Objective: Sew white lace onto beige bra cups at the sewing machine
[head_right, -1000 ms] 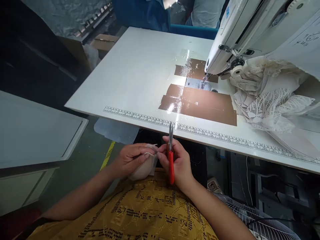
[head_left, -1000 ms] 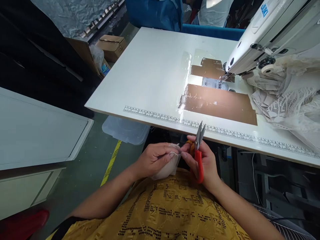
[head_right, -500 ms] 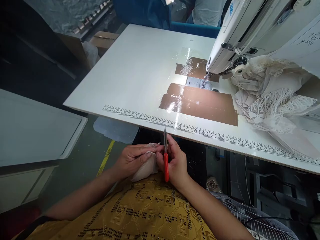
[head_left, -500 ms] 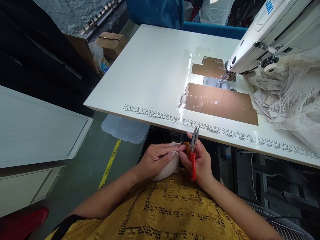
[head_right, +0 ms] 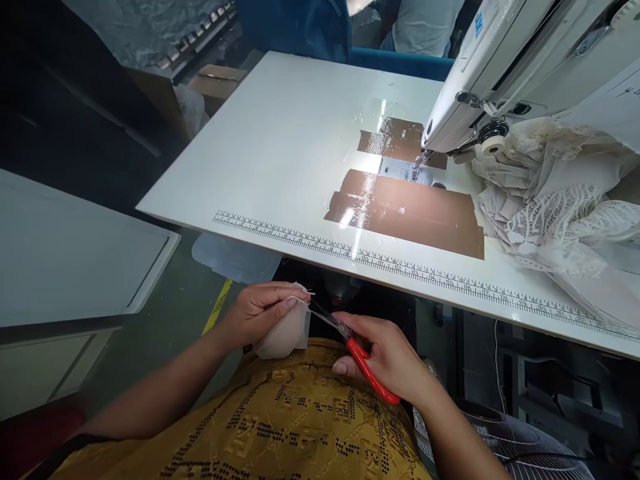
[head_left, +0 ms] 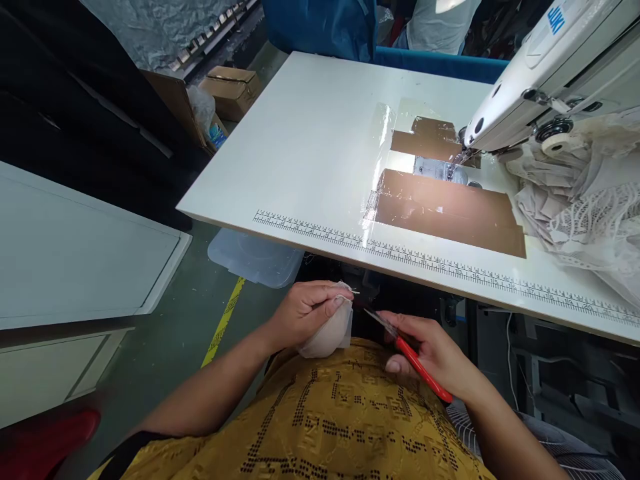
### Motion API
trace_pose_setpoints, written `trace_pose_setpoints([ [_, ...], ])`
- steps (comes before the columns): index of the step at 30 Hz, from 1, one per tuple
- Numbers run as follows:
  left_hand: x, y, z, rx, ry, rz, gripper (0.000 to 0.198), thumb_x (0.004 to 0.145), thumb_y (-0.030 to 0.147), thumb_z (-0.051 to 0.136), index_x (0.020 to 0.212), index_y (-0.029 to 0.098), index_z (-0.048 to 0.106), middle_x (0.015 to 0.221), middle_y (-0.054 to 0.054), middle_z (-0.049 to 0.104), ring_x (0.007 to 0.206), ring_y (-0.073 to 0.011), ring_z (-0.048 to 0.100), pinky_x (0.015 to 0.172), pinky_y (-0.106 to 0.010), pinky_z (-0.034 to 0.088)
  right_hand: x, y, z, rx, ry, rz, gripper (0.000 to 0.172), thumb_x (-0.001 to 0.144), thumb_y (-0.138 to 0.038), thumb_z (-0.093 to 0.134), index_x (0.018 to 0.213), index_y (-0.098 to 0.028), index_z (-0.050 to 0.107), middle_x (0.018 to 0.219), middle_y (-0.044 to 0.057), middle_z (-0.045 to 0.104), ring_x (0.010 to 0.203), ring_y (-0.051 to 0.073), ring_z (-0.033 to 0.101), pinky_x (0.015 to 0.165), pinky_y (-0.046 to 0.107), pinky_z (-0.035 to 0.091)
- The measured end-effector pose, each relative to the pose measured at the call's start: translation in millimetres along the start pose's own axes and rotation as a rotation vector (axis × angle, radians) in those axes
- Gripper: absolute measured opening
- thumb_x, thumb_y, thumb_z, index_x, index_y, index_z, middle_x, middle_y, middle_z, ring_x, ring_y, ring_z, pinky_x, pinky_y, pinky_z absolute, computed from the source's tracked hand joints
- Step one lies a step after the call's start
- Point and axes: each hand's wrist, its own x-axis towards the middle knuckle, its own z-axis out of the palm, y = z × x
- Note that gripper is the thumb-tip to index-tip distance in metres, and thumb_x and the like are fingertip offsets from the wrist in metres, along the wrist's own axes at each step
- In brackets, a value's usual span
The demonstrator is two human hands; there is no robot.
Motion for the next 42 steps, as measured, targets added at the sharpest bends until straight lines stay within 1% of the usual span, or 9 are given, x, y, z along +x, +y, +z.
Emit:
trace_pose_setpoints([
  [4, 1, 2, -1.9, 0.015, -0.049, -0.030, 0.022, 0.090, 0.015, 0.056, 0.102, 0.015, 0.074, 0.100, -0.009, 0.075, 0.094, -0.0181, 0.070, 0.085, -0.026, 0.057, -1, 3, 4, -0.023, -0.067, 0.108, 0.051, 0.081, -0.038, 0.070, 0.128, -0.021, 0.060, 0.083, 0.000, 0.064, 0.073, 0.016, 0.055, 0.064, 0.023, 0.044],
  [8, 3, 4, -3.5, 0.017, -0.083, -0.072, 0.021, 0.091, 0.019, 0.055, 0.098, 0.015, 0.075, 0.098, -0.008, 0.075, 0.091, -0.0189, 0.071, 0.082, -0.027, 0.057, 7, 8, 7, -0.052, -0.003, 0.148, 0.046, 0.085, -0.044, 0.064, 0.125, -0.020, 0.061, 0.071, -0.002, 0.056, 0.065, 0.015, 0.048, 0.058, 0.023, 0.039],
  [11, 1, 4, -5.9, 0.032, -0.114, -0.101, 0.022, 0.092, 0.021, 0.054, 0.099, 0.016, 0.074, 0.098, -0.008, 0.075, 0.092, -0.0191, 0.070, 0.082, -0.027, 0.057, 8, 10, 3, -0.044, 0.036, 0.166, 0.042, 0.086, -0.044, 0.062, 0.121, -0.021, 0.063, 0.072, -0.002, 0.055, 0.067, 0.015, 0.047, 0.060, 0.024, 0.038],
  [18, -2, -3, -8.1, 0.053, -0.079, -0.241, 0.023, 0.092, 0.026, 0.055, 0.100, 0.016, 0.073, 0.102, -0.007, 0.074, 0.094, -0.0192, 0.069, 0.084, -0.029, 0.055, 0, 6, 0, 0.037, -0.102, 0.178, 0.045, 0.082, -0.041, 0.068, 0.122, -0.021, 0.061, 0.072, -0.003, 0.052, 0.065, 0.013, 0.043, 0.059, 0.023, 0.036],
  [26, 0, 0, -5.4, 0.074, -0.167, -0.159, 0.022, 0.092, 0.021, 0.053, 0.100, 0.015, 0.073, 0.098, -0.007, 0.074, 0.092, -0.0174, 0.069, 0.080, -0.024, 0.054, 14, 9, 14, -0.007, -0.090, 0.140, 0.043, 0.084, -0.046, 0.065, 0.117, -0.020, 0.062, 0.076, -0.002, 0.057, 0.067, 0.015, 0.048, 0.061, 0.024, 0.039],
  [33, 1, -1, -5.5, 0.012, -0.230, -0.087, 0.021, 0.092, 0.018, 0.053, 0.102, 0.015, 0.072, 0.099, -0.008, 0.073, 0.093, -0.0171, 0.069, 0.083, -0.025, 0.054, 18, 6, 14, -0.017, -0.086, 0.094, 0.038, 0.085, -0.044, 0.064, 0.115, -0.020, 0.062, 0.080, -0.001, 0.062, 0.070, 0.015, 0.053, 0.063, 0.024, 0.042],
  [35, 2, 0, -5.4, -0.009, -0.256, -0.082, 0.022, 0.092, 0.018, 0.053, 0.103, 0.015, 0.072, 0.099, -0.009, 0.073, 0.094, -0.0174, 0.069, 0.083, -0.025, 0.054, 18, 5, 14, -0.040, -0.077, 0.063, 0.039, 0.084, -0.042, 0.066, 0.117, -0.022, 0.062, 0.085, 0.000, 0.065, 0.074, 0.017, 0.057, 0.067, 0.026, 0.045],
  [38, 2, 0, -5.6, -0.036, -0.282, -0.069, 0.023, 0.092, 0.020, 0.053, 0.104, 0.016, 0.072, 0.100, -0.010, 0.073, 0.094, -0.0183, 0.069, 0.083, -0.027, 0.055, 19, 5, 12, -0.092, -0.059, 0.020, 0.043, 0.082, -0.040, 0.068, 0.121, -0.024, 0.061, 0.101, 0.003, 0.068, 0.087, 0.021, 0.063, 0.077, 0.030, 0.048],
  [42, 2, -1, -6.3, -0.065, -0.307, -0.040, 0.023, 0.092, 0.021, 0.053, 0.104, 0.016, 0.073, 0.101, -0.011, 0.073, 0.092, -0.0188, 0.069, 0.081, -0.028, 0.056, 20, 4, 11, -0.152, -0.041, -0.026, 0.050, 0.080, -0.040, 0.071, 0.126, -0.025, 0.058, 0.113, 0.006, 0.068, 0.099, 0.024, 0.064, 0.086, 0.034, 0.049],
])
